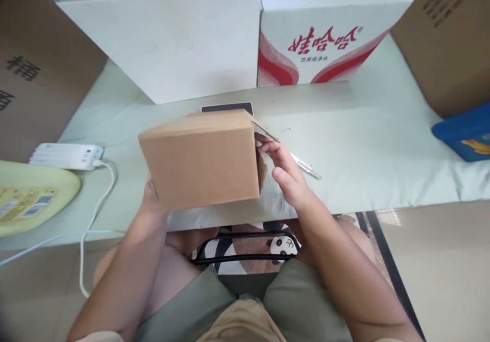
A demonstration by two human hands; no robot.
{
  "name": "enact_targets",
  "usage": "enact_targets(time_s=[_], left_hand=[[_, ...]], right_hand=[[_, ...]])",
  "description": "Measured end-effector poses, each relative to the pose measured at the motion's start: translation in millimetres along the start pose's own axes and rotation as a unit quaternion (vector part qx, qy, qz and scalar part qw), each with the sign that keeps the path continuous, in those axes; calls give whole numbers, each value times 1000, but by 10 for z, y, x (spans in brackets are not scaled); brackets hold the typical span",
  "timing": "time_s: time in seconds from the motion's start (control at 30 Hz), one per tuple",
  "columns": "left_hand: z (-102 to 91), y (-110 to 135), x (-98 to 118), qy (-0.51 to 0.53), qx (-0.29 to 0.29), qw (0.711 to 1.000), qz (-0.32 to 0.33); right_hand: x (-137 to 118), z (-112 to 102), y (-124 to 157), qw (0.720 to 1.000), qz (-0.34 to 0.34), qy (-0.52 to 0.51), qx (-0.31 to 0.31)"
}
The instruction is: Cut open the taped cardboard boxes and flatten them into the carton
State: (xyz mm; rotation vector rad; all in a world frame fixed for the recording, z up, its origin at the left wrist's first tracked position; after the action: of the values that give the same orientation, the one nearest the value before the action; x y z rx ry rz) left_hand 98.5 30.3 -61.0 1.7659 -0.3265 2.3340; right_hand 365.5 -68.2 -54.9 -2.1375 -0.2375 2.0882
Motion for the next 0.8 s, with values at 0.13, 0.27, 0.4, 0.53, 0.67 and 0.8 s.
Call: enact_targets(time_s=[0.13,0.27,0.4,0.53,0.67,0.8], left_hand=[[63,32,128,27,-25,999,-23],[69,23,208,86,-15,996,-20],[61,11,246,126,48,989,55],[18,3,189,87,25,992,84],[-62,15,5,23,-38,999,25],[-179,19,-158,-13,-68,997,26]], right_hand=[[-23,4,38,998,-15,-36,54],[73,-21,134,995,49,-13,83],[197,-58,218,989,63,0,134],[237,-55,245,991,78,33,103],[213,-28,220,988,91,81,91],[161,-13,157,985,75,122,94]])
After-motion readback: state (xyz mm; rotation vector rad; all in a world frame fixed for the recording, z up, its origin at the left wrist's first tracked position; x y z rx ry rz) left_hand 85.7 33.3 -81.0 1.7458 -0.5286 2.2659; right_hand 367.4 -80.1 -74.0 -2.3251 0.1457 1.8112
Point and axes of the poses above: each hand's wrist, its own y-axis away from the middle knuckle, its own z-axis out of the palm, x = y × z, the point moved 1 cm from there along -y, towards the middle knuckle, and after that the axes turned 8 degrees about -x, right-handed, at the moved point
